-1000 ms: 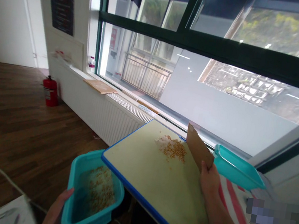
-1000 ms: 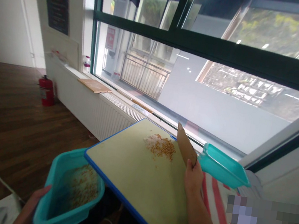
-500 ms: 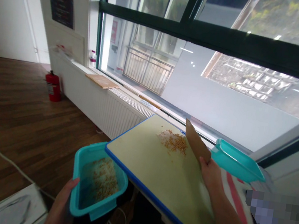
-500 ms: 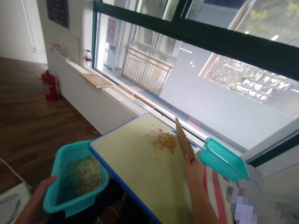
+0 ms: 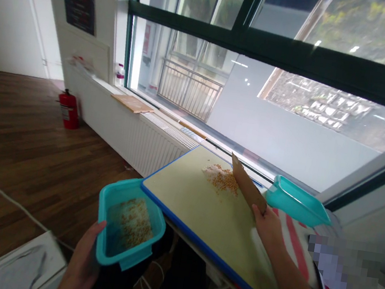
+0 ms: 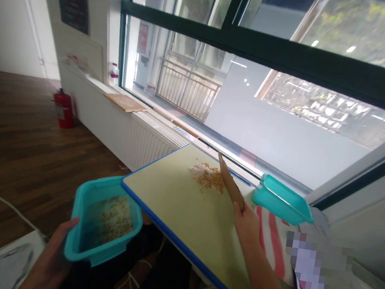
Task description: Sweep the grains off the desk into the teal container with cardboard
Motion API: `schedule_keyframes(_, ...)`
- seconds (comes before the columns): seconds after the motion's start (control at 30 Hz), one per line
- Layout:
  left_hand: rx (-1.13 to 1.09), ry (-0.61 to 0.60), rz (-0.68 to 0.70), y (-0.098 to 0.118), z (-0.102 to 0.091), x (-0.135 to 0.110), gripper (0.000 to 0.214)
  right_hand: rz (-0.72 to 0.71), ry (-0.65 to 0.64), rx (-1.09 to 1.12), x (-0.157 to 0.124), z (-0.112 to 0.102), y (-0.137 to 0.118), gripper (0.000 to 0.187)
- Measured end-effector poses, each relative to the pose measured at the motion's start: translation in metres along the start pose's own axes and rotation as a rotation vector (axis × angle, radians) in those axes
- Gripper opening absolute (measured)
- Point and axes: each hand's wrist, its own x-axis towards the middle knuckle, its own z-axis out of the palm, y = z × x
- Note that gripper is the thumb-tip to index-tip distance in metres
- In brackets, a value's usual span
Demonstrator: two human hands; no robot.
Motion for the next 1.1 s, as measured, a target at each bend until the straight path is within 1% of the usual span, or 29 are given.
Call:
schedule_keyframes(0.07,-0.004,-0.03,0.022,0.0,-0.001,-0.002,0.027,0.004,-0.002,-0.005,-0.003,-0.002,-0.001,0.049)
schedule_keyframes(0.13,-0.008,-0.041,0.03,-0.001,-0.003,-0.001,0.027,-0.003,-0.007,-0.004,-0.006,-0.004,-0.002,0.047)
schedule_keyframes(0.27,-0.017,0.013,0.017,-0.005,-0.007,0.003,0.018,-0.023,-0.011,0.003,-0.013,-0.005,-0.003,0.045)
schedule_keyframes(0.4,-0.022,0.012,-0.001,-0.006,-0.009,0.003,0.014,-0.025,-0.013,0.004,-0.018,-0.006,-0.004,0.046)
schedule_keyframes(0.6,-0.019,-0.008,0.013,-0.001,-0.002,-0.007,0.024,-0.023,-0.008,-0.016,-0.025,-0.008,-0.006,0.044)
schedule_keyframes(0.7,-0.018,-0.039,0.031,-0.002,-0.001,-0.008,0.027,-0.025,-0.01,-0.025,-0.033,-0.01,-0.01,0.043)
schedule_keyframes(0.8,-0.009,-0.064,0.068,-0.006,-0.003,-0.006,0.029,-0.024,-0.014,-0.035,-0.041,-0.013,-0.015,0.042)
schedule_keyframes(0.9,0.01,-0.069,0.075,-0.011,-0.007,-0.002,0.03,-0.025,-0.011,-0.042,-0.047,-0.015,-0.02,0.042)
schedule_keyframes(1.1,0.021,-0.079,0.06,-0.017,-0.011,0.004,0.02,-0.033,-0.002,-0.053,-0.06,-0.015,-0.031,0.042)
